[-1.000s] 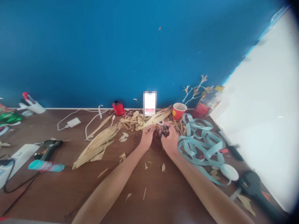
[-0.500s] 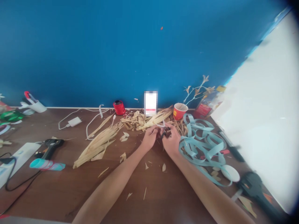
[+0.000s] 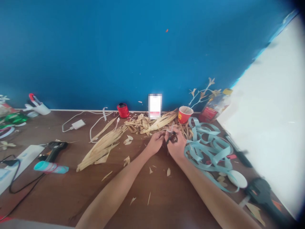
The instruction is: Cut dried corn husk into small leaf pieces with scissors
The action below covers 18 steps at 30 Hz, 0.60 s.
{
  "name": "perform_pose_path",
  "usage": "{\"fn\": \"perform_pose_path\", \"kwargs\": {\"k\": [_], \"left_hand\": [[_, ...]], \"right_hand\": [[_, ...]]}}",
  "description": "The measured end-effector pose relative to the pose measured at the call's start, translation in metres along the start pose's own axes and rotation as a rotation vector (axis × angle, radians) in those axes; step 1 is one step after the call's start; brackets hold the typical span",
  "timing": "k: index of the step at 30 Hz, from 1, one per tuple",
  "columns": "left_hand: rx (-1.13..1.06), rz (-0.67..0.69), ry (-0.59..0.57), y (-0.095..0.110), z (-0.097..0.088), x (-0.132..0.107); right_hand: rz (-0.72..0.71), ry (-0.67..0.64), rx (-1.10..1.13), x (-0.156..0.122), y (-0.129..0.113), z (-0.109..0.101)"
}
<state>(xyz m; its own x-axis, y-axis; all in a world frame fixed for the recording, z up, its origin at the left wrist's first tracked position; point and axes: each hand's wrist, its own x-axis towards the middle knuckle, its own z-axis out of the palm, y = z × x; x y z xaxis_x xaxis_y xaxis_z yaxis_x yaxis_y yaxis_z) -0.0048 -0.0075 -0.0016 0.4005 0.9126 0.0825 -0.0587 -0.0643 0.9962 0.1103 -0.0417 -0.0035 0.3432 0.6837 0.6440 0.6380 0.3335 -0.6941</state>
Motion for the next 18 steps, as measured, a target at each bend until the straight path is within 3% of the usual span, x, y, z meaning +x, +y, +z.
{"fn": "perform_pose_path", "kwargs": {"k": [7,10,12,18], "left_hand": [[0.048,0.037,0.041,0.0015,-0.0003,-0.0008],[0.129,0.114,0.173,0.0010,-0.0001,-0.0021],[0.120,0.088,0.240,-0.0006,0.0000,-0.0027],[0.054,0.086,0.254,0.0026,0.0017,-0.0069]], "right_hand": [[0.004,-0.003,-0.022,-0.0011,0.0018,0.0008],[0.010,-0.041,-0.043,-0.0024,0.0025,0.0015],[0.019,-0.060,-0.062,-0.0036,0.0024,0.0022],[-0.065,-0.080,-0.075,-0.0070,0.0025,0.0028]]}}
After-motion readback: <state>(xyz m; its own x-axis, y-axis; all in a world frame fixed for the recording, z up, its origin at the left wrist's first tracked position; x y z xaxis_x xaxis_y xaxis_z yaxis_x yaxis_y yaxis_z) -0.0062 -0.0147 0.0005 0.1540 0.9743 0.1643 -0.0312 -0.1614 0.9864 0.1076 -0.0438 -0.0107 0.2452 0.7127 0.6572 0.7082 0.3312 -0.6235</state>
